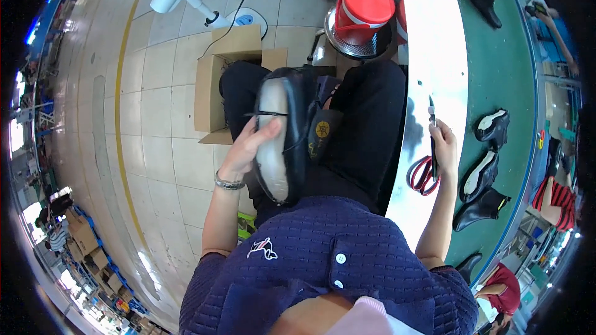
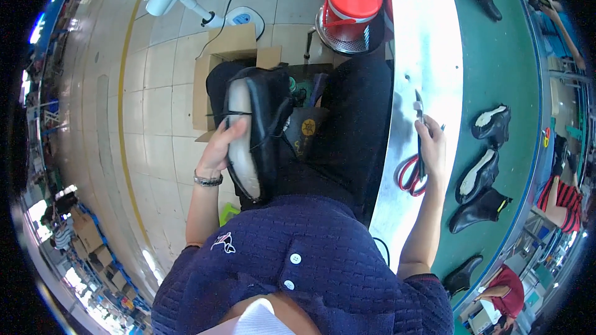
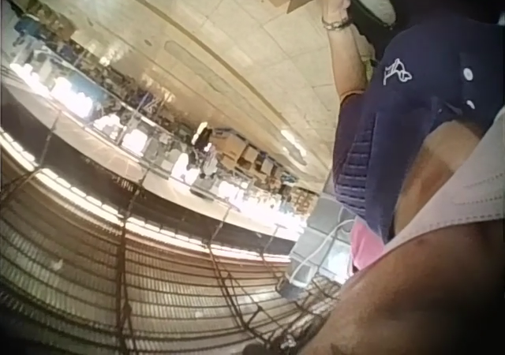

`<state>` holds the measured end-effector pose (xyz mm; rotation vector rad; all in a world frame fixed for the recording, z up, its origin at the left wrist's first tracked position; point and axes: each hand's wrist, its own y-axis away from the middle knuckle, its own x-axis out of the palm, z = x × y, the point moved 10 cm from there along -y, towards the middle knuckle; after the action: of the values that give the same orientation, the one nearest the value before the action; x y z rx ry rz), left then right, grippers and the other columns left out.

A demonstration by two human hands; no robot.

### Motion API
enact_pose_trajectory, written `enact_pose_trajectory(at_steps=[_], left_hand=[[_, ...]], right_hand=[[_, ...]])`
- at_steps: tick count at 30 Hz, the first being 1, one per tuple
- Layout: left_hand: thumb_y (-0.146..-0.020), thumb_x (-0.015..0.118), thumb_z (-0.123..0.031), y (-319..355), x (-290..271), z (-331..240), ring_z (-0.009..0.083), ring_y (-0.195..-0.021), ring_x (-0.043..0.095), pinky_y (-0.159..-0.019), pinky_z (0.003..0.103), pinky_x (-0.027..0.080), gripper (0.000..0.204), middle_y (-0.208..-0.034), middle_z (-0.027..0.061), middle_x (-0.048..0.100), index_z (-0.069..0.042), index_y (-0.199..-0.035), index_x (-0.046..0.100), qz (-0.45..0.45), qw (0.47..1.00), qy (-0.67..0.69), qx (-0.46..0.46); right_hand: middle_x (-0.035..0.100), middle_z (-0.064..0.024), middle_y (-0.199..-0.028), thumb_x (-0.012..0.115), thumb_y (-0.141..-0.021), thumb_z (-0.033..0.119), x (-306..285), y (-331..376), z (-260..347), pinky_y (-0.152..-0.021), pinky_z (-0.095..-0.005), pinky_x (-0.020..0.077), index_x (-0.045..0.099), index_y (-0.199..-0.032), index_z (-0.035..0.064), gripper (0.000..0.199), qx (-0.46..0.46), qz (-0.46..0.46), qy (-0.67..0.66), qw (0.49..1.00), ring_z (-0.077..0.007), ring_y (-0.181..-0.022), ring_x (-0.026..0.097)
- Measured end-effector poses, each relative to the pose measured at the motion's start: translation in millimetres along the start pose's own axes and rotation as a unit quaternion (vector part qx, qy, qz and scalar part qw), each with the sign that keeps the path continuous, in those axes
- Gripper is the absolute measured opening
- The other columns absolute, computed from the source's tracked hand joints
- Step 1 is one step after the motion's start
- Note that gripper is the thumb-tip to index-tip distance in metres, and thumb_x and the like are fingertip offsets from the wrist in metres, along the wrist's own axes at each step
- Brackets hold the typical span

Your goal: Assembling a shoe by applying glue, trimming, and using tools to secure the upper to the sole.

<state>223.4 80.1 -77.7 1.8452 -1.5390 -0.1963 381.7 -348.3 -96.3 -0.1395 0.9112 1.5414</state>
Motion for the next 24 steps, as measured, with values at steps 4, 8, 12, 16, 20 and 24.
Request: enact_pose_trajectory(at_steps=[4, 8, 12, 16, 20, 24], left_hand=[[-0.088, 0.07, -0.038, -14, 41, -22, 0.0161, -0.11, 0.054, -0.094, 0.031, 0.044, 0.072, -0.123, 0.0097, 0.056, -0.003, -0.141, 0.038, 0.035, 0.999, -0.027, 0.024], [-0.09, 0.066, -0.04, -37, 51, -24, 0.0172, -0.115, 0.051, -0.1, 0.032, 0.04, 0.074, -0.127, 0.0106, 0.054, -0.005, -0.145, 0.032, 0.052, 0.997, -0.038, 0.052], [-0.092, 0.06, -0.045, -45, 48, -30, 0.0279, -0.12, 0.053, -0.1, 0.037, 0.041, 0.077, -0.133, 0.0179, 0.052, -0.004, -0.148, 0.026, 0.02, 0.981, -0.14, 0.136], [-0.092, 0.059, -0.039, -36, 39, -59, 0.0397, -0.11, 0.058, -0.092, 0.04, 0.048, 0.069, -0.125, 0.0264, 0.055, -0.001, -0.144, 0.032, -0.116, 0.914, -0.341, 0.188], [-0.088, 0.065, -0.022, -28, 40, -104, 0.0352, -0.096, 0.064, -0.085, 0.037, 0.051, 0.041, -0.108, 0.0195, 0.064, 0.002, -0.119, 0.056, -0.186, 0.854, -0.328, 0.36], [-0.087, 0.063, -0.01, -32, 34, -105, 0.0322, -0.088, 0.067, -0.077, 0.035, 0.053, 0.021, -0.1, 0.0173, 0.068, 0.002, -0.105, 0.065, -0.188, 0.854, -0.301, 0.381]], right_hand=[[0.065, -0.0124, -0.093, 0.061, -0.094, 0.022, 43, 38, 51, -0.05, -0.0183, 0.0455, 0.047, -0.132, 0.0024, 0.044, 0.11, 0.102, -0.373, 0.916, -0.0106, -0.068, 0.057], [0.068, -0.0218, -0.094, 0.065, -0.091, 0.022, 87, 75, 115, -0.033, -0.0126, 0.0356, 0.031, -0.145, 0.0039, 0.067, 0.049, 0.298, -0.352, 0.886, -0.0132, -0.059, 0.064], [0.071, -0.0162, -0.092, 0.062, -0.09, 0.013, 123, 105, 170, -0.051, -0.018, 0.0495, 0.028, -0.149, 0.0075, 0.069, 0.023, 0.391, -0.22, 0.893, -0.0163, -0.067, 0.068], [0.067, -0.0199, -0.107, 0.054, -0.092, 0.005, 150, 121, 203, -0.069, -0.0243, 0.0522, 0.014, -0.154, 0.0113, 0.074, 0.054, 0.427, -0.194, 0.881, -0.0227, -0.093, 0.068], [0.062, -0.022, -0.12, 0.049, -0.098, 0.007, 168, 109, 217, -0.084, -0.0314, 0.052, 0.01, -0.155, 0.0162, 0.07, 0.031, 0.482, -0.123, 0.867, -0.0262, -0.104, 0.064], [0.061, -0.0074, -0.094, 0.048, -0.1, 0.014, 176, 103, 219, -0.079, -0.0314, 0.0526, 0.007, -0.155, 0.0159, 0.069, 0.065, 0.493, -0.081, 0.864, -0.0151, -0.086, 0.062]])
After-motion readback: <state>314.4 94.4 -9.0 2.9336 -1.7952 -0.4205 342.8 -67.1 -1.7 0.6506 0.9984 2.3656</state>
